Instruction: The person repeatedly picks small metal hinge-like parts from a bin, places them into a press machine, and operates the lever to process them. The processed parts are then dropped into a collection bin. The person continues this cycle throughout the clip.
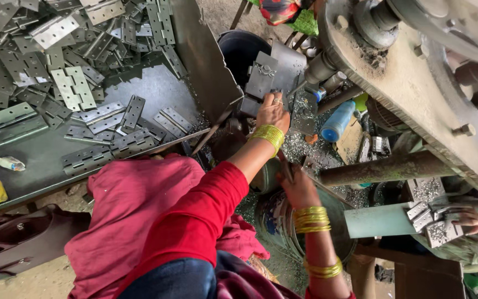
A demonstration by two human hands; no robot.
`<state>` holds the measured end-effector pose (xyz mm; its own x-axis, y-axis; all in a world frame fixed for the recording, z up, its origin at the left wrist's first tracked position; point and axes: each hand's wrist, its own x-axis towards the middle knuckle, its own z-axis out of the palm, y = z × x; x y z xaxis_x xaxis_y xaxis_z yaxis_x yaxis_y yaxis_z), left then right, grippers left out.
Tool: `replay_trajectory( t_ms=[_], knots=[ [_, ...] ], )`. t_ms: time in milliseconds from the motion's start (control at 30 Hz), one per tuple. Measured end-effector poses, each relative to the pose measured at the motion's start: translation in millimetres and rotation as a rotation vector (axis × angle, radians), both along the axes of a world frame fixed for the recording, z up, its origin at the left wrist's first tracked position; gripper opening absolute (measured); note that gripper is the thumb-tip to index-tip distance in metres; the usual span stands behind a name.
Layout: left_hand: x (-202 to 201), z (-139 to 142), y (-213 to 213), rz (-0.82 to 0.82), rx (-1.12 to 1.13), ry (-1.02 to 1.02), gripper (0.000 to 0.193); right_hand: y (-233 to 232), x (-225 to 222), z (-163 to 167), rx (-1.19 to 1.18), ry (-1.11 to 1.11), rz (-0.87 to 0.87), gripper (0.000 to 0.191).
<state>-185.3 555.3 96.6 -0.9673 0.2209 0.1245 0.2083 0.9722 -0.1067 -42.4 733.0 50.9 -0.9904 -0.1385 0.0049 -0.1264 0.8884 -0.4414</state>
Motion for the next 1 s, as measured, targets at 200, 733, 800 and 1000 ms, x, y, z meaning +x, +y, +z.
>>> replay_trajectory(
  t_ms=[200, 733, 800, 1000],
  knots=[
    [26, -4, -12, 0.026, 0.200, 0.034, 0.027, -6, 48, -122, -0.194, -0.085, -0.314, 0.042],
    [11, -5, -24, 0.052, 0.227, 0.093, 0.042, -28, 42, -60, -0.076, -0.206, -0.326, 0.037],
    [6, 9, -26, -0.013, -0.002, -0.168, 0.044, -12, 23, -38, -0.121, -0.218, -0.276, 0.041],
    [-4, 19, -18, 0.078, 0.058, -0.132, 0.043, -27, 37, -53, -0.213, -0.152, -0.271, 0.045]
  ],
)
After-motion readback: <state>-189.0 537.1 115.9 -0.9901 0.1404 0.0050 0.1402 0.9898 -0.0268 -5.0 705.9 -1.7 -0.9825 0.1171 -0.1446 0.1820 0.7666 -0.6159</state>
